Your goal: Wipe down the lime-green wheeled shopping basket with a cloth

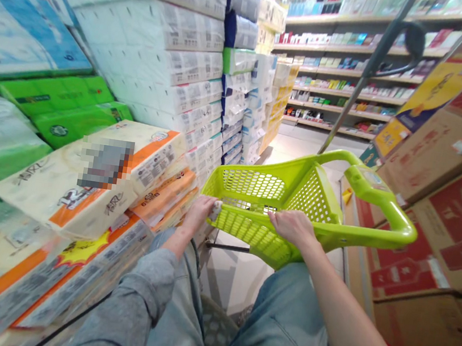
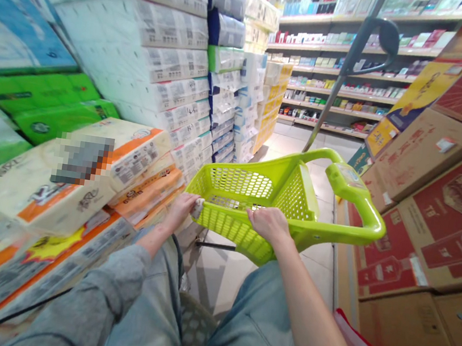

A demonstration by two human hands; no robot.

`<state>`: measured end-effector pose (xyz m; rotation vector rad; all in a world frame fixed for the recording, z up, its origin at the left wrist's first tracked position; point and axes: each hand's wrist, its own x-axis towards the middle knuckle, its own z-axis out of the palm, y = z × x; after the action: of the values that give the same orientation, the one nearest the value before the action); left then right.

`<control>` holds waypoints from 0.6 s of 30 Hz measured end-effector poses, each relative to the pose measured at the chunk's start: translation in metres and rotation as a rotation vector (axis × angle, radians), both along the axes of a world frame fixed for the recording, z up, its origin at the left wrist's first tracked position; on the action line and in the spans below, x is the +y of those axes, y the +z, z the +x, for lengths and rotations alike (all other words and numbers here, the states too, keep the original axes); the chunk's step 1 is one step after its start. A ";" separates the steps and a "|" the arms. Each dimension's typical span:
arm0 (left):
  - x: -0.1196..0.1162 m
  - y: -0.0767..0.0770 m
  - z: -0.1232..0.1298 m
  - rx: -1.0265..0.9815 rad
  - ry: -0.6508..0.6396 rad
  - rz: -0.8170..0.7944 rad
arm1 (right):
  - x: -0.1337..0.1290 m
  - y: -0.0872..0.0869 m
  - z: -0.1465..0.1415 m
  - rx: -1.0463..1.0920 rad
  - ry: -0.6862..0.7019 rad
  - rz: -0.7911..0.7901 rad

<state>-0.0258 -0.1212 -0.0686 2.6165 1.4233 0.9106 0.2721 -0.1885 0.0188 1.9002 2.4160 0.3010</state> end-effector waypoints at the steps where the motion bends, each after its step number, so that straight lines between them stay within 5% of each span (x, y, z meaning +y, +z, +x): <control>1: 0.003 -0.002 -0.010 -0.028 0.014 -0.027 | 0.000 0.000 0.002 -0.001 -0.004 -0.002; 5: 0.009 -0.011 -0.025 -0.078 0.002 -0.052 | 0.001 0.002 0.011 -0.014 -0.018 -0.009; 18: -0.018 -0.003 0.010 0.107 -0.090 -0.019 | 0.005 -0.006 0.035 -0.032 -0.231 -0.008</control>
<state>-0.0154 -0.1397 -0.0716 2.7282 1.3159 0.7542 0.3071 -0.1839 0.0130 2.1265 2.1460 0.3052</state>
